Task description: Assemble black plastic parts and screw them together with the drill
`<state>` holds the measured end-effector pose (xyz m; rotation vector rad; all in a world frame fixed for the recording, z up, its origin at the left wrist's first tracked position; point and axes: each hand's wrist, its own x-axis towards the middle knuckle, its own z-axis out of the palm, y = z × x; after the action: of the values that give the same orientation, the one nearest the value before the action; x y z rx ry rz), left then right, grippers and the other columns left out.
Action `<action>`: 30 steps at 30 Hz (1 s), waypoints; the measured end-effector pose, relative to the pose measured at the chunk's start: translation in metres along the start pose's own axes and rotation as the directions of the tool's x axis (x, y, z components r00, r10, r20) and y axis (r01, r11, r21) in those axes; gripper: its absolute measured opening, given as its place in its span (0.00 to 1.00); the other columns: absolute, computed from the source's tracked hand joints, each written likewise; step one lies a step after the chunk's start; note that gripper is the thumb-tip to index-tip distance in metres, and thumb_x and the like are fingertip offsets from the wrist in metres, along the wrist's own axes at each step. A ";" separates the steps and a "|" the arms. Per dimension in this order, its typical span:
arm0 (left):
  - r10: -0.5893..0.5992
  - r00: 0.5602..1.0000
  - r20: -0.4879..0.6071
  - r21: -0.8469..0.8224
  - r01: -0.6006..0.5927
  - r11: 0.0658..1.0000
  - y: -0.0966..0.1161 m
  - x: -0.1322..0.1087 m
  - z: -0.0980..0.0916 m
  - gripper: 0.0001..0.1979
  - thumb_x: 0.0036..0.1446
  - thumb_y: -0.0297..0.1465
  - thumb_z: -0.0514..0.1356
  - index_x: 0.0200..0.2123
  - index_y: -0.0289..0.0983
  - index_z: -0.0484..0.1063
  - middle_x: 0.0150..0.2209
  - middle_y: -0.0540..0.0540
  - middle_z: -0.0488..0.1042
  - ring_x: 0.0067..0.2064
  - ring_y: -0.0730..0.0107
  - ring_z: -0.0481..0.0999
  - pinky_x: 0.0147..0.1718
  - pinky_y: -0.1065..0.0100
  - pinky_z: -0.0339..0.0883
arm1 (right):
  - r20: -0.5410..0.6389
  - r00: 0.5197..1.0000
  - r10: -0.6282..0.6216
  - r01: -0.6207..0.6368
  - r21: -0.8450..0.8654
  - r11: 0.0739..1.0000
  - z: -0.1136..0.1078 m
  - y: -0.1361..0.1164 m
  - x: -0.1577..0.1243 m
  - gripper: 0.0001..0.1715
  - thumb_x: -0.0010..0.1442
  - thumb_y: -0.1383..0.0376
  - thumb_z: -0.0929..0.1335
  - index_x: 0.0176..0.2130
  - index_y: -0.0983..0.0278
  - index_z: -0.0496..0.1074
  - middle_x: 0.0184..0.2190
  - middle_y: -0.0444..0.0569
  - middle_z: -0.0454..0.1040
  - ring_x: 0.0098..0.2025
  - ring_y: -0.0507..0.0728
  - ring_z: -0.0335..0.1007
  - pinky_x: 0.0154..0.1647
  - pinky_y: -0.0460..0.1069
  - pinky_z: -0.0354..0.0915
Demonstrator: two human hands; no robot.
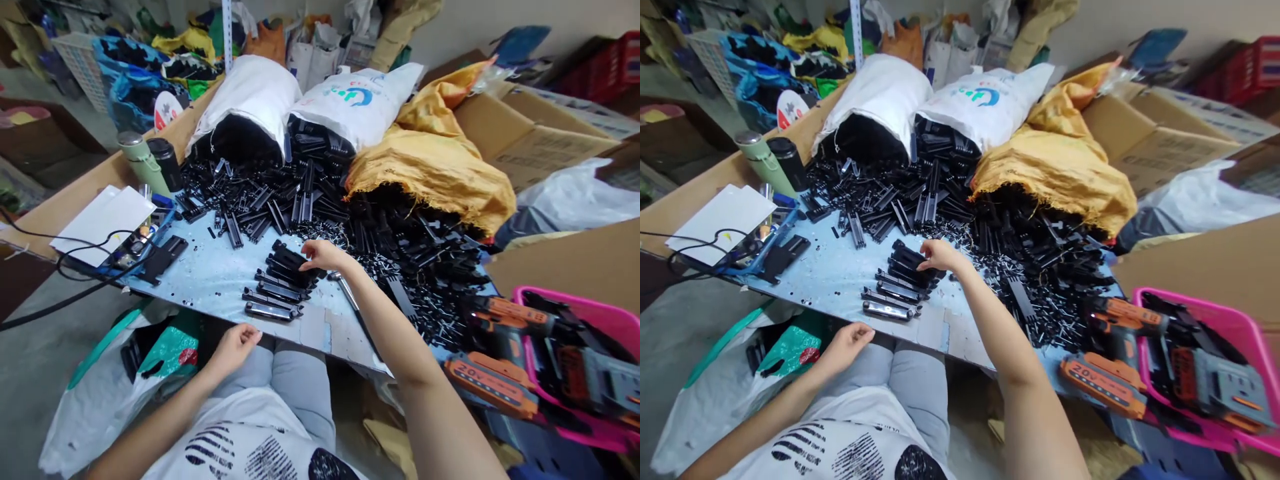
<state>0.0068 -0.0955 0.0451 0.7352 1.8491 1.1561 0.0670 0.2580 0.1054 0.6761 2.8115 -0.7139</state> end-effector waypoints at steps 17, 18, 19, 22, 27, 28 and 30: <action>-0.348 0.930 -0.122 -0.951 -0.008 0.310 -0.001 -0.036 0.051 0.33 0.38 0.40 0.71 0.49 0.41 0.66 0.49 0.42 0.73 0.54 0.56 0.70 0.53 0.57 0.63 | 0.249 0.968 0.014 -0.143 0.510 0.848 0.113 -0.083 -0.067 0.59 0.38 0.47 0.76 0.61 0.64 0.54 0.45 0.53 0.71 0.46 0.60 0.68 0.48 0.54 0.64; -0.345 0.925 -0.162 -0.944 -0.043 0.326 -0.002 -0.038 0.049 0.36 0.36 0.39 0.72 0.51 0.42 0.65 0.49 0.43 0.73 0.53 0.56 0.71 0.53 0.58 0.64 | 0.243 0.970 -0.015 -0.122 0.537 0.835 0.115 -0.088 -0.070 0.59 0.37 0.48 0.76 0.61 0.64 0.53 0.44 0.52 0.71 0.45 0.60 0.68 0.48 0.54 0.64; -0.335 0.923 -0.191 -0.938 -0.070 0.340 -0.003 -0.040 0.048 0.38 0.35 0.39 0.72 0.52 0.42 0.64 0.50 0.43 0.73 0.53 0.56 0.71 0.52 0.58 0.65 | 0.236 0.971 -0.043 -0.101 0.562 0.821 0.117 -0.093 -0.072 0.59 0.38 0.49 0.77 0.61 0.64 0.52 0.43 0.52 0.71 0.44 0.59 0.69 0.47 0.54 0.64; -0.320 0.908 -0.272 -0.913 -0.138 0.383 -0.008 -0.051 0.036 0.42 0.33 0.38 0.73 0.54 0.41 0.62 0.49 0.42 0.73 0.51 0.55 0.73 0.49 0.57 0.67 | 0.190 0.972 -0.141 -0.003 0.605 0.796 0.120 -0.119 -0.076 0.59 0.39 0.51 0.77 0.61 0.63 0.51 0.46 0.52 0.70 0.46 0.60 0.68 0.48 0.55 0.64; -0.361 0.837 -0.411 -0.802 -0.144 0.580 -0.035 -0.091 -0.037 0.37 0.33 0.36 0.73 0.49 0.37 0.67 0.47 0.41 0.75 0.48 0.55 0.75 0.47 0.58 0.69 | 0.091 0.958 -0.273 0.132 0.703 0.699 0.167 -0.200 -0.075 0.61 0.40 0.53 0.76 0.64 0.61 0.46 0.53 0.52 0.65 0.54 0.61 0.63 0.58 0.56 0.57; -0.381 0.837 -0.393 -0.782 -0.086 0.617 -0.045 -0.101 -0.061 0.35 0.33 0.36 0.73 0.47 0.37 0.68 0.45 0.41 0.76 0.46 0.56 0.76 0.45 0.58 0.70 | 0.100 0.957 -0.273 0.114 0.734 0.670 0.186 -0.219 -0.072 0.62 0.41 0.52 0.76 0.65 0.61 0.45 0.54 0.52 0.65 0.55 0.61 0.63 0.59 0.56 0.56; -0.446 0.836 -0.320 -0.724 0.088 0.684 -0.068 -0.115 -0.116 0.30 0.35 0.38 0.72 0.44 0.36 0.70 0.40 0.42 0.78 0.41 0.57 0.78 0.42 0.60 0.71 | 0.151 0.964 -0.220 0.018 0.785 0.619 0.231 -0.260 -0.062 0.61 0.42 0.50 0.75 0.65 0.60 0.46 0.56 0.52 0.64 0.57 0.61 0.61 0.59 0.56 0.56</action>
<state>-0.0403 -0.2660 0.0493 -0.2946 1.6091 1.7667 0.0118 -0.0822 0.0272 0.4401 2.2334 -1.9583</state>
